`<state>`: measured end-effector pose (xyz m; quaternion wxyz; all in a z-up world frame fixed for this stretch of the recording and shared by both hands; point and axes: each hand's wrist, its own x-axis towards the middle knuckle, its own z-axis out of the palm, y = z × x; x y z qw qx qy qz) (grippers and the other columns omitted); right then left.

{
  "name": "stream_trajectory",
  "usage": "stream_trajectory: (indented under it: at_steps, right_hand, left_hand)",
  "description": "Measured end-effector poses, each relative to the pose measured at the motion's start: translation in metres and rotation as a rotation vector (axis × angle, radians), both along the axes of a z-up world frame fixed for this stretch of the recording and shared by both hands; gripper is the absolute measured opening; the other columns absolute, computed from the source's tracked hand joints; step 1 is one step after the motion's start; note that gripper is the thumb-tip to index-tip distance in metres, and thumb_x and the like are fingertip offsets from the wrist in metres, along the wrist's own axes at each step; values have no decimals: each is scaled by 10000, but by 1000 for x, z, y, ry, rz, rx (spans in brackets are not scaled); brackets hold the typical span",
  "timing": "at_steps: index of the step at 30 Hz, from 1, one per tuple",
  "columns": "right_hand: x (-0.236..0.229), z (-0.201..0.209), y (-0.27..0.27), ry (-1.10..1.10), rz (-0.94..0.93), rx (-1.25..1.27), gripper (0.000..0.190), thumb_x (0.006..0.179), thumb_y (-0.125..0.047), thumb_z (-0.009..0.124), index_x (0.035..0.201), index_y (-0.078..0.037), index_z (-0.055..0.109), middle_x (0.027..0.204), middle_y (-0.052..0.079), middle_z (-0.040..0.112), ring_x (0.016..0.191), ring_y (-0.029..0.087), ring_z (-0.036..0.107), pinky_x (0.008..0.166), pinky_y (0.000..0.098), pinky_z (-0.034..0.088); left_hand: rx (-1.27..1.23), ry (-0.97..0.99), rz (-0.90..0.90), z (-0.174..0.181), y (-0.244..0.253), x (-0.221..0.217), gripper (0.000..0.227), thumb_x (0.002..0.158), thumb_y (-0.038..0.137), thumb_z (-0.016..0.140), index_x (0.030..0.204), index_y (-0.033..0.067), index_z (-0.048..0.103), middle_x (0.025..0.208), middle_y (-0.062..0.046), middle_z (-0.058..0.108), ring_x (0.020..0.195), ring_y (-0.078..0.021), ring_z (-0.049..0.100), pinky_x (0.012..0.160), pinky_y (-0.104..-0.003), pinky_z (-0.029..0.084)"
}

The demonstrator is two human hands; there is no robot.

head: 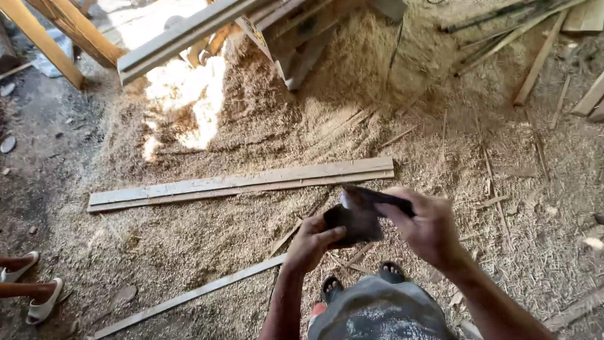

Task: Applying wood filler to a wooden frame and smoothing it out with sandpaper.

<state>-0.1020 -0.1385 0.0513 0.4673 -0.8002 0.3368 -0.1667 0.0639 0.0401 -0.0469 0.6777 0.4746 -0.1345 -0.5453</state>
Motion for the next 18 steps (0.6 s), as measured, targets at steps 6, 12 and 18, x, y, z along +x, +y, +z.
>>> stream_trajectory:
  at_steps: [6, 12, 18]
  right_hand:
    - [-2, -17, -24, -545, 402, -507, 215, 949, -113, 668, 1135, -179, 751, 1225, 47, 755, 1250, 223, 687, 1170, 487, 479]
    - [12, -98, -39, -541, 401, -518, 435, 963, 96, 535, 1299, -135, 685, 1387, 88, 671, 1383, 284, 570, 1188, 476, 437]
    - [20, -115, -74, -489, 426, -660, 440, 939, 21, 616, 1360, -108, 617, 1416, 143, 626, 1364, 296, 578, 1127, 455, 464]
  left_hand:
    - [-185, 168, 362, -4, -13, -11, 381, 942, -19, 636, 1316, -18, 560, 1140, -184, 699, 972, -308, 732, 798, -487, 683]
    - [-310, 171, 522, 11, -43, -34, 383, 938, 1, 641, 1309, 27, 554, 1216, -183, 686, 1037, -318, 737, 800, -482, 684]
    - [-375, 190, 491, 9, -58, -56, 411, 937, 7, 651, 1328, 48, 531, 1229, -178, 668, 1040, -305, 734, 799, -483, 686]
